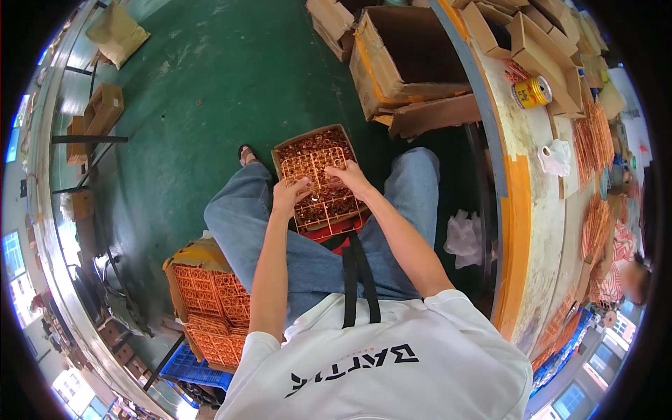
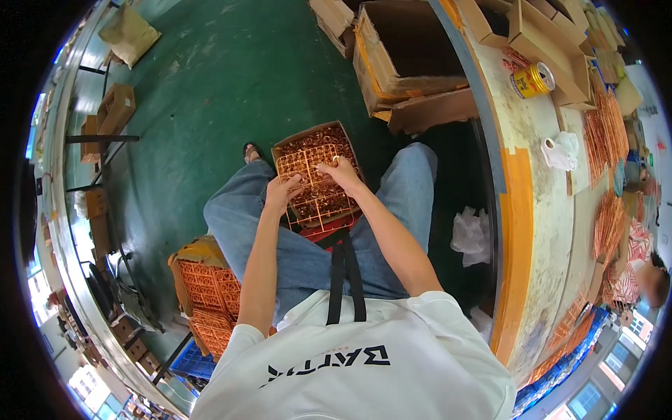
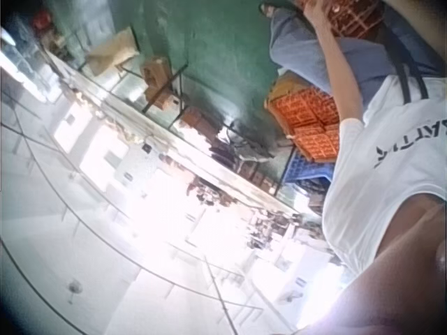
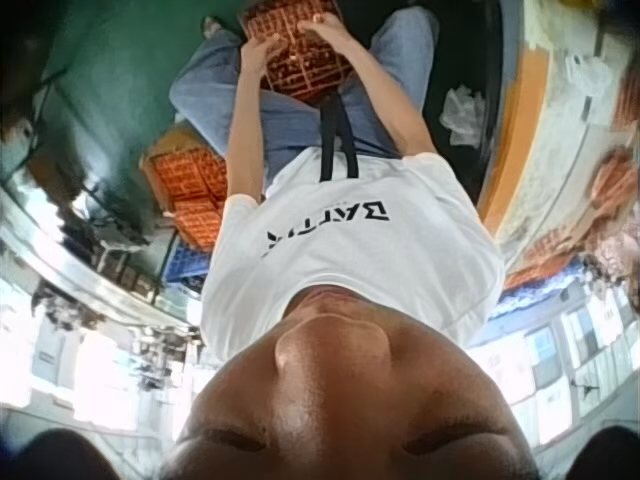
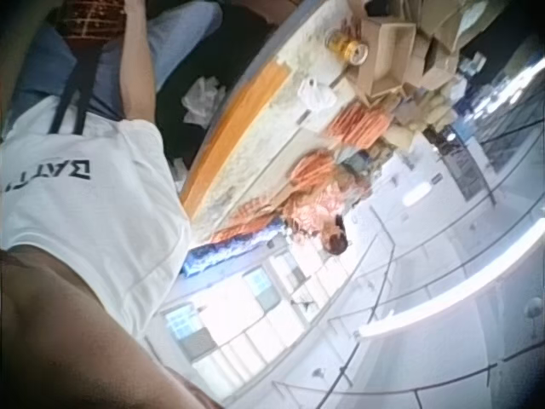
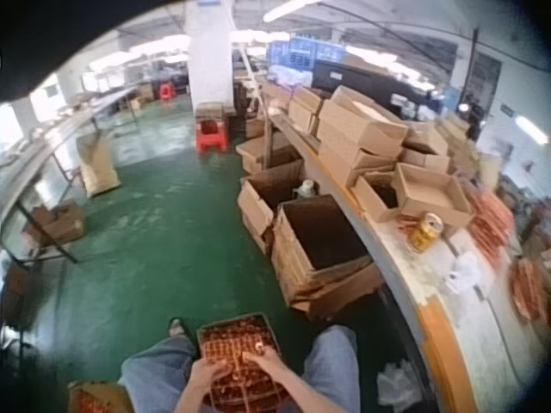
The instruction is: The person places small metal components into the circular slots of a copper-colored metal frame held in their lap, then moves the frame to a table.
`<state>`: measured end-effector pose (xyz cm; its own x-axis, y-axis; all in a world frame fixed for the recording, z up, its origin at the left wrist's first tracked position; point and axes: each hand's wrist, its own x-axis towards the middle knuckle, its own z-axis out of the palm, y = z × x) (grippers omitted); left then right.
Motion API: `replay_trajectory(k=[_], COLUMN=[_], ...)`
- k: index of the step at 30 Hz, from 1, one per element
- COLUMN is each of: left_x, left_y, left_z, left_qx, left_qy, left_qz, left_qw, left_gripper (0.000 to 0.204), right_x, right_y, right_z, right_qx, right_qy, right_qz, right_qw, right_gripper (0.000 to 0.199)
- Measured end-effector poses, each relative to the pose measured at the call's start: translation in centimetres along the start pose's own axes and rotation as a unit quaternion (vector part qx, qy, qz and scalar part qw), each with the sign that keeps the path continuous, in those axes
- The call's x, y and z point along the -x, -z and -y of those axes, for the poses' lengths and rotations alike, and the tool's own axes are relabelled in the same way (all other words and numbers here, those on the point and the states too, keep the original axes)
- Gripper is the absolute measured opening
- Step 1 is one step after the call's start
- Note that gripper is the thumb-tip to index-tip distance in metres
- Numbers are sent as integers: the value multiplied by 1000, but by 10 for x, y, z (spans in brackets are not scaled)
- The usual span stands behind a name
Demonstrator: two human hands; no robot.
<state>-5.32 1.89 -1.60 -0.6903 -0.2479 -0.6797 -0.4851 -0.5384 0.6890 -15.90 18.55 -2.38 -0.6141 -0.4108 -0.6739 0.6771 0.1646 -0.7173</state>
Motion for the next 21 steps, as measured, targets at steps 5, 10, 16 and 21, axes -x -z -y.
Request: replay_trajectory(k=[5, 10, 16, 21], left_x=[-3, -24, -41, -30], left_y=[4, 9, 17, 22], left_z=[-2, 9, 22, -3], left_qx=[3, -45, -34, 144], left_qy=[3, -16, 100, 48], left_qz=[-17, -104, 27, 165], left_qw=[1000, 993, 994, 975], left_gripper=[12, 14, 42, 50], right_x=[-3, -22, -49, -7], right_y=[-12, -13, 8, 15], right_z=[-12, -22, -62, -31], right_qx=[55, -55, 140, -10], right_qy=[100, 4, 97, 135], right_qz=[22, -28, -20, -57], right_qw=[993, 998, 985, 989], right_gripper=[28, 18, 55, 50])
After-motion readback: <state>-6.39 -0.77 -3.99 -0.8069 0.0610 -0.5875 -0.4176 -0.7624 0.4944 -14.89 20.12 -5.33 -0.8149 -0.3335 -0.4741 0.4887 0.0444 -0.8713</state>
